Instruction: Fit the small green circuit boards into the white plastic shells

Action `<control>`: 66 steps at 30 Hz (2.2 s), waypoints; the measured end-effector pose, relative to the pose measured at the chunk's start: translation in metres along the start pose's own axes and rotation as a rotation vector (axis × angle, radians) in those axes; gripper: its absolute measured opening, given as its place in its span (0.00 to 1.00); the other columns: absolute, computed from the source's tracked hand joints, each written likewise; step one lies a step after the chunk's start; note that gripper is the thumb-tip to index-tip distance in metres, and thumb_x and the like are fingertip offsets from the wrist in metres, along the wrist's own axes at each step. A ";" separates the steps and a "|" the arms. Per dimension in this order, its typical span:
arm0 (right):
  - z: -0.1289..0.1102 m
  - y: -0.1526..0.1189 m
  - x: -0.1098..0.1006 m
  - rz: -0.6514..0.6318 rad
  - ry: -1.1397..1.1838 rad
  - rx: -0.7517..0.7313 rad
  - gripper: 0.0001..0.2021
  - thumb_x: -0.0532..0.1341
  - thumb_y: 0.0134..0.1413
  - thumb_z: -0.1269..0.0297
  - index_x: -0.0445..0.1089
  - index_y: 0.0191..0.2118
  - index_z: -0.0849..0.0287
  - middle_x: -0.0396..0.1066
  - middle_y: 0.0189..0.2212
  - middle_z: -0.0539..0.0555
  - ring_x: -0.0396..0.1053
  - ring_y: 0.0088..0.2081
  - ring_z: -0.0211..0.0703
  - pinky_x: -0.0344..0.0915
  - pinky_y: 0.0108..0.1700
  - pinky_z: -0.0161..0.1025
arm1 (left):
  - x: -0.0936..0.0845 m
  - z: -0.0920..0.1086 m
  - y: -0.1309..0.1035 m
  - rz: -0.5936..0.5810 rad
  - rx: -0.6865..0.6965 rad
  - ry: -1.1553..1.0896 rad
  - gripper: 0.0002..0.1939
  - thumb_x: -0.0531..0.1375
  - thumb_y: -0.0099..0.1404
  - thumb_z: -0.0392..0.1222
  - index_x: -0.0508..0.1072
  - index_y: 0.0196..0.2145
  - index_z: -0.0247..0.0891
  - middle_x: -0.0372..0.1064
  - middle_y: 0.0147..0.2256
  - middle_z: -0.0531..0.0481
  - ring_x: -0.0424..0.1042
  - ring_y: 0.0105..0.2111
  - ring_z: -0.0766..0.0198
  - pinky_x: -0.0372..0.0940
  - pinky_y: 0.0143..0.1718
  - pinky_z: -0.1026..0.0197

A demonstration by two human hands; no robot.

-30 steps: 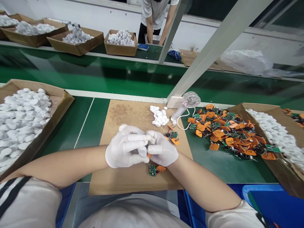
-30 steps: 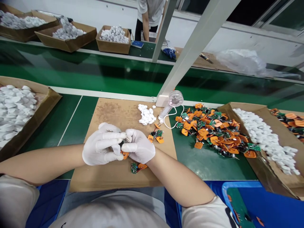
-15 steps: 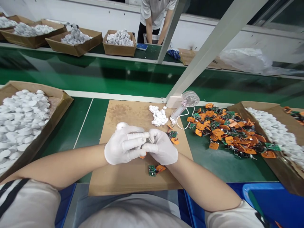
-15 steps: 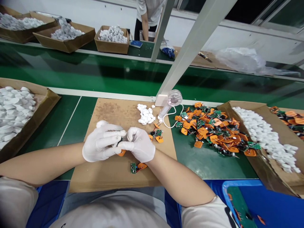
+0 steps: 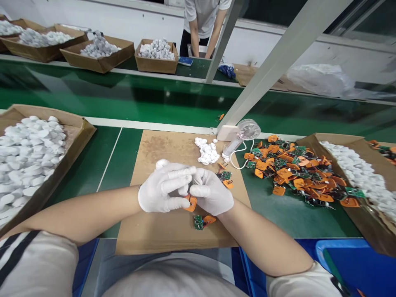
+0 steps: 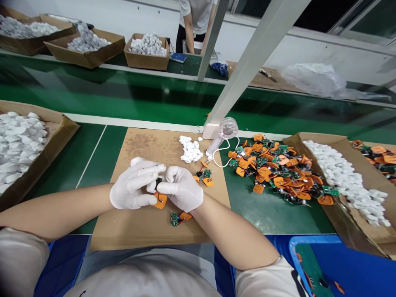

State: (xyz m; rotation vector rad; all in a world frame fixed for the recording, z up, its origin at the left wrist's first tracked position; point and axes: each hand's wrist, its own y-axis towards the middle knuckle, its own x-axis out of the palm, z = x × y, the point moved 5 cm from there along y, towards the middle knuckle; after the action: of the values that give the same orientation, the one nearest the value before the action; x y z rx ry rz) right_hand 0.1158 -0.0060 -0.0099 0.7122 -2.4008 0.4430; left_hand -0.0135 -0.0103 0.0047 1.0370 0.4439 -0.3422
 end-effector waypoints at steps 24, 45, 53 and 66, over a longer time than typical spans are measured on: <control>-0.004 -0.004 0.001 -0.216 -0.441 0.267 0.15 0.72 0.41 0.57 0.71 0.28 0.62 0.71 0.24 0.49 0.65 0.27 0.35 0.63 0.33 0.36 | -0.008 0.010 0.019 -0.263 -0.057 0.208 0.10 0.68 0.55 0.54 0.79 0.27 0.47 0.72 0.48 0.50 0.61 0.51 0.51 0.53 0.53 0.45; 0.004 -0.002 0.002 -0.242 -0.753 0.094 0.15 0.70 0.44 0.55 0.68 0.25 0.60 0.68 0.25 0.48 0.64 0.30 0.38 0.63 0.39 0.39 | -0.003 0.020 0.027 -0.260 -0.009 0.146 0.03 0.63 0.51 0.41 0.72 0.22 0.43 0.75 0.42 0.52 0.67 0.44 0.53 0.59 0.43 0.47; -0.001 -0.007 0.006 -0.283 -0.196 0.195 0.16 0.71 0.45 0.57 0.69 0.34 0.62 0.69 0.27 0.49 0.68 0.31 0.39 0.65 0.39 0.39 | -0.006 0.001 0.014 -0.178 -0.244 -0.095 0.17 0.69 0.53 0.46 0.71 0.40 0.44 0.72 0.48 0.47 0.71 0.45 0.57 0.64 0.47 0.50; 0.001 -0.001 0.009 -0.233 -0.054 0.193 0.16 0.72 0.43 0.55 0.70 0.31 0.61 0.71 0.30 0.53 0.68 0.35 0.42 0.65 0.45 0.41 | -0.007 0.015 0.014 -0.036 -0.041 0.023 0.22 0.61 0.63 0.44 0.64 0.54 0.46 0.73 0.47 0.45 0.71 0.44 0.55 0.65 0.48 0.48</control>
State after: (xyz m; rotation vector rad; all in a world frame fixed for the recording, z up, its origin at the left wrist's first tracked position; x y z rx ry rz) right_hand 0.1097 -0.0110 -0.0046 1.0881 -2.3085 0.5676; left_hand -0.0101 -0.0168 0.0249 0.9945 0.4885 -0.3522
